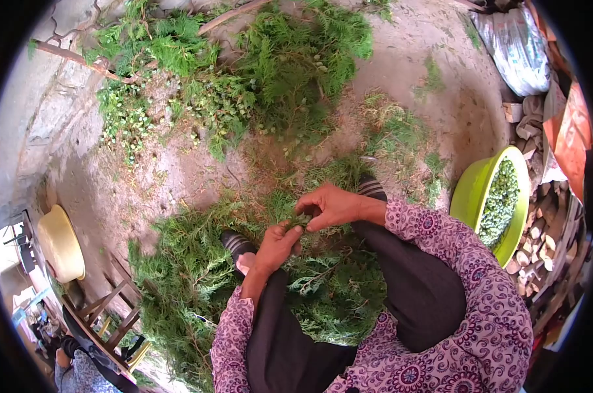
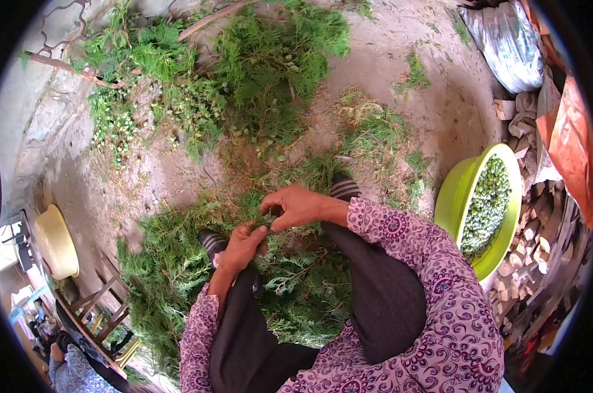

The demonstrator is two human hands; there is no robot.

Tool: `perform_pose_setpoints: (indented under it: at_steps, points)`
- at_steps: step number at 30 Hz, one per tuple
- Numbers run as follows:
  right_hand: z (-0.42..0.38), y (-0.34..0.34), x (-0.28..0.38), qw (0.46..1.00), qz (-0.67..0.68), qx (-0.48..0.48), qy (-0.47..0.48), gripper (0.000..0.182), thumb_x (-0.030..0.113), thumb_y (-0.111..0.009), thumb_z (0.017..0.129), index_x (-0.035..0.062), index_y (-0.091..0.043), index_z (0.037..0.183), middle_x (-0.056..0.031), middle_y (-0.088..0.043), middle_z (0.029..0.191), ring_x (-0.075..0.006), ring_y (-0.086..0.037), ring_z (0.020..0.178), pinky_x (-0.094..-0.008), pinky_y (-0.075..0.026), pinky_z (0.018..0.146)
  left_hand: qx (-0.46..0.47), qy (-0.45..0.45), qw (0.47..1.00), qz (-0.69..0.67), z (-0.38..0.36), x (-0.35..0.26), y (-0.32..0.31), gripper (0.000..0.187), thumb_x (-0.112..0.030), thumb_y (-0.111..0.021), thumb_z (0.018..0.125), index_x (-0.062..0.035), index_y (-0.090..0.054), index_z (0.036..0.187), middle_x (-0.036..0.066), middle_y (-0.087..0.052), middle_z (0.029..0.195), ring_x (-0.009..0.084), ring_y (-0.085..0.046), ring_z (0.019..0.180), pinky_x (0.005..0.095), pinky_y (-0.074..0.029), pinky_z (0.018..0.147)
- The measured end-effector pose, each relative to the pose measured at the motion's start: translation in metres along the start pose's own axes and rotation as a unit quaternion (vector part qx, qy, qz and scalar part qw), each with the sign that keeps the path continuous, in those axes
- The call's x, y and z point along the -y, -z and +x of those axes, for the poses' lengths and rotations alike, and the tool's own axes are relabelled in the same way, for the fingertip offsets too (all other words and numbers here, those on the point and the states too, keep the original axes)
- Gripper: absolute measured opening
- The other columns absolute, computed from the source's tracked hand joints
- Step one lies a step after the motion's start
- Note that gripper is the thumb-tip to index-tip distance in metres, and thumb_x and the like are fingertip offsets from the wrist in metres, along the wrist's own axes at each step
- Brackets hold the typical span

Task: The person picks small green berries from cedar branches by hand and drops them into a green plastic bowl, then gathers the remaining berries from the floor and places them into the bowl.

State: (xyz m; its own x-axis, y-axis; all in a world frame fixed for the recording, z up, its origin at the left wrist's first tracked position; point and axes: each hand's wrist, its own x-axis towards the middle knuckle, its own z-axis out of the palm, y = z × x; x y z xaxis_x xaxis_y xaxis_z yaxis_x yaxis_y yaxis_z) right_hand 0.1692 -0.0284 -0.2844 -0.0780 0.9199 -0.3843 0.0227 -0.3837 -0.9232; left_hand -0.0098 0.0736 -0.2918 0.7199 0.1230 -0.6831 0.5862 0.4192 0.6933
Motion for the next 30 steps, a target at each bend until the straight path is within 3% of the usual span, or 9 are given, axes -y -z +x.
perform_pose_setpoints:
  at_steps: [4, 7, 9, 12, 19, 21, 25, 30]
  points:
    - [-0.001, -0.003, 0.007, 0.999, -0.047, -0.014, -0.007, 0.040, 0.016, -0.066, 0.064, -0.0010, -0.052, 0.097, -0.0056, -0.056, 0.073, -0.0096, -0.052, 0.065, -0.0244, -0.043, 0.058, 0.005, -0.006, 1.000, 0.006, -0.003, -0.007, -0.001, 0.018, -0.020, -0.051, 0.086, -0.0034, -0.056, 0.086, -0.001, -0.052, 0.052, 0.0044, -0.042, 0.042, 0.0191, -0.031, 0.039]
    - [0.001, -0.006, 0.008, 0.996, -0.075, -0.017, 0.052, 0.040, 0.017, -0.065, 0.064, -0.0006, -0.051, 0.097, -0.0063, -0.054, 0.074, -0.0106, -0.050, 0.065, -0.0259, -0.042, 0.057, 0.025, -0.018, 0.999, -0.011, -0.007, -0.012, -0.003, 0.018, -0.020, -0.051, 0.086, -0.0033, -0.057, 0.082, -0.001, -0.052, 0.051, 0.0034, -0.041, 0.042, 0.0188, -0.030, 0.039]
    - [0.000, -0.005, 0.011, 0.998, -0.065, 0.003, 0.014, 0.041, 0.022, -0.064, 0.061, 0.0009, -0.052, 0.094, -0.0096, -0.055, 0.077, -0.0172, -0.053, 0.064, -0.0296, -0.043, 0.058, 0.023, -0.011, 0.999, -0.020, -0.008, -0.012, -0.005, 0.020, -0.020, -0.052, 0.085, -0.0033, -0.057, 0.074, -0.002, -0.050, 0.051, 0.0030, -0.041, 0.043, 0.0192, -0.031, 0.040]
    - [0.001, -0.006, 0.007, 0.999, -0.037, 0.001, 0.010, 0.039, 0.023, -0.063, 0.062, 0.0008, -0.051, 0.092, -0.0089, -0.055, 0.077, -0.0171, -0.052, 0.066, -0.0299, -0.042, 0.059, 0.054, 0.007, 0.998, 0.008, -0.010, -0.011, 0.001, 0.015, -0.017, -0.050, 0.086, -0.0037, -0.056, 0.084, -0.005, -0.047, 0.055, 0.0035, -0.043, 0.046, 0.0192, -0.034, 0.043]
    - [0.002, -0.006, 0.002, 0.997, -0.065, 0.052, 0.009, 0.036, 0.024, -0.066, 0.065, 0.0001, -0.051, 0.088, -0.0045, -0.050, 0.072, -0.0127, -0.048, 0.065, -0.0280, -0.041, 0.058, 0.079, 0.023, 0.996, 0.032, -0.007, -0.004, 0.001, 0.015, -0.020, -0.053, 0.085, -0.0053, -0.057, 0.086, -0.004, -0.048, 0.053, 0.0027, -0.042, 0.044, 0.0180, -0.033, 0.041]
    - [0.001, -0.006, -0.004, 0.988, 0.126, 0.077, -0.043, 0.027, 0.016, -0.067, 0.071, 0.0018, -0.052, 0.089, 0.0009, -0.050, 0.074, -0.0050, -0.046, 0.067, -0.0215, -0.040, 0.057, 0.083, 0.020, 0.996, -0.011, -0.009, -0.006, 0.000, 0.013, -0.019, -0.053, 0.085, -0.0068, -0.057, 0.084, -0.005, -0.048, 0.056, 0.0023, -0.042, 0.046, 0.0179, -0.033, 0.041]
    - [-0.005, -0.003, -0.003, 0.949, 0.281, 0.088, -0.110, 0.023, 0.013, -0.066, 0.073, 0.0033, -0.053, 0.090, 0.0018, -0.052, 0.077, -0.0038, -0.048, 0.066, -0.0193, -0.041, 0.057, 0.091, 0.025, 0.994, -0.059, -0.013, -0.018, -0.004, 0.011, -0.017, -0.053, 0.085, -0.0072, -0.057, 0.082, -0.006, -0.048, 0.059, 0.0023, -0.042, 0.046, 0.0178, -0.032, 0.041]
    - [-0.008, -0.006, -0.014, 0.865, 0.456, 0.141, -0.156, 0.021, 0.015, -0.063, 0.077, 0.0080, -0.051, 0.093, 0.0018, -0.054, 0.081, -0.0081, -0.054, 0.071, -0.0236, -0.047, 0.056, 0.130, 0.018, 0.988, -0.079, -0.015, -0.023, -0.004, 0.008, -0.012, -0.053, 0.083, -0.0048, -0.057, 0.081, -0.004, -0.050, 0.063, 0.0040, -0.041, 0.048, 0.0186, -0.033, 0.043]
